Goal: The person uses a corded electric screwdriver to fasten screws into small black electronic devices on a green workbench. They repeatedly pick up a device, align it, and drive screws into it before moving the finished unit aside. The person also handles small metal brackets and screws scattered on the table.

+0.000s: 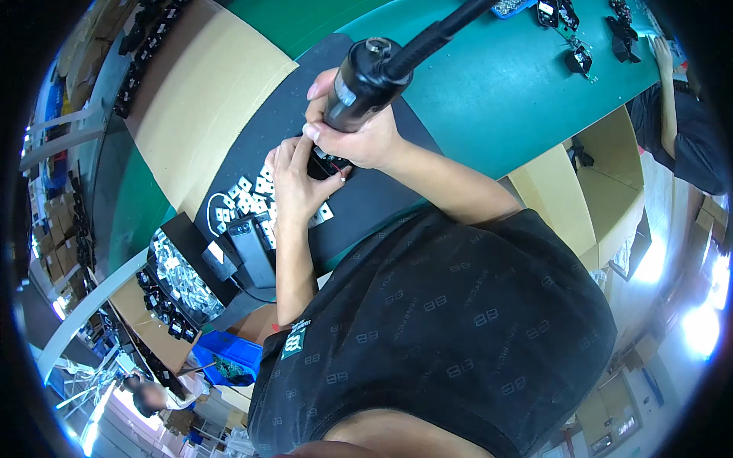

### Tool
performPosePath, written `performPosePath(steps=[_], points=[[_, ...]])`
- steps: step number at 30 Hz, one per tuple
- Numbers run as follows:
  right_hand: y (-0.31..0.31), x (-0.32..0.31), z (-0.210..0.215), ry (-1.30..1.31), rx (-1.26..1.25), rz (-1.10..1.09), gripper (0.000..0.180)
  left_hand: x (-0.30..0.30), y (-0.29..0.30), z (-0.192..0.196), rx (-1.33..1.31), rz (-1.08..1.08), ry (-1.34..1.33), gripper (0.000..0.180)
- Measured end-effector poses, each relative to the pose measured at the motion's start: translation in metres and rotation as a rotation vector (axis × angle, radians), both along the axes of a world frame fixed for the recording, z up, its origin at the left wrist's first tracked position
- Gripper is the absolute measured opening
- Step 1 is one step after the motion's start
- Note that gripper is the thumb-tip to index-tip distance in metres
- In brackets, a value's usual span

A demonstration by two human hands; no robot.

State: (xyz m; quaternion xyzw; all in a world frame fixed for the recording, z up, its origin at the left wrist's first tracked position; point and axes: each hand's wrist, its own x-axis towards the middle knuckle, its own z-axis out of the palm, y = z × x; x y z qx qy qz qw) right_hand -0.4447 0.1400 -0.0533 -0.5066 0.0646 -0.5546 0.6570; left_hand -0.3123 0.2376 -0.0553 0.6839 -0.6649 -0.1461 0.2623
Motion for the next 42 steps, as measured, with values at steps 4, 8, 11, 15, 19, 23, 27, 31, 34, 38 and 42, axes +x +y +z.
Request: performPosePath(steps=[4,8,11,15,19,23,27,31,34,38,42], points=[[-0.003,0.001,-0.006,-0.04,0.02,0.089,0.042,0.002,-0.003,-0.001,-0.02,-0.019,-0.002,0.073],[-0.001,-0.003,-0.007,-0.121,0.066,0.134,0.045,0.0,-0.009,0.004,0.009,-0.035,0.012,0.073],[-0.008,-0.015,-0.002,-0.095,0.001,0.084,0.056,0.0,-0.011,0.014,0.053,-0.044,-0.035,0.074],[-0.03,-0.04,0.023,-0.218,0.098,-0.102,0.064,0.018,-0.026,0.029,0.1,-0.035,-0.032,0.072],[-0.061,-0.071,0.019,-0.228,0.017,-0.373,0.06,0.05,-0.064,0.044,-0.034,0.159,0.006,0.072],[-0.076,-0.094,0.002,-0.121,0.057,-0.622,0.054,0.086,-0.104,0.052,-0.155,0.268,-0.014,0.07],[-0.087,-0.099,-0.007,0.051,0.106,-0.748,0.049,0.147,-0.148,0.042,-0.141,0.362,0.002,0.068],[-0.094,-0.106,-0.014,0.055,0.181,-0.784,0.05,0.265,-0.167,0.034,-0.006,0.399,-0.308,0.069],[-0.094,-0.106,-0.018,0.029,0.189,-0.77,0.054,0.363,-0.15,0.031,0.096,0.475,-0.471,0.075],[-0.095,-0.108,-0.021,0.094,0.088,-0.766,0.055,0.437,-0.139,0.029,0.228,0.666,-0.208,0.084],[-0.097,-0.111,-0.025,0.118,0.068,-0.793,0.059,0.461,-0.144,0.018,0.283,0.697,-0.331,0.08]])
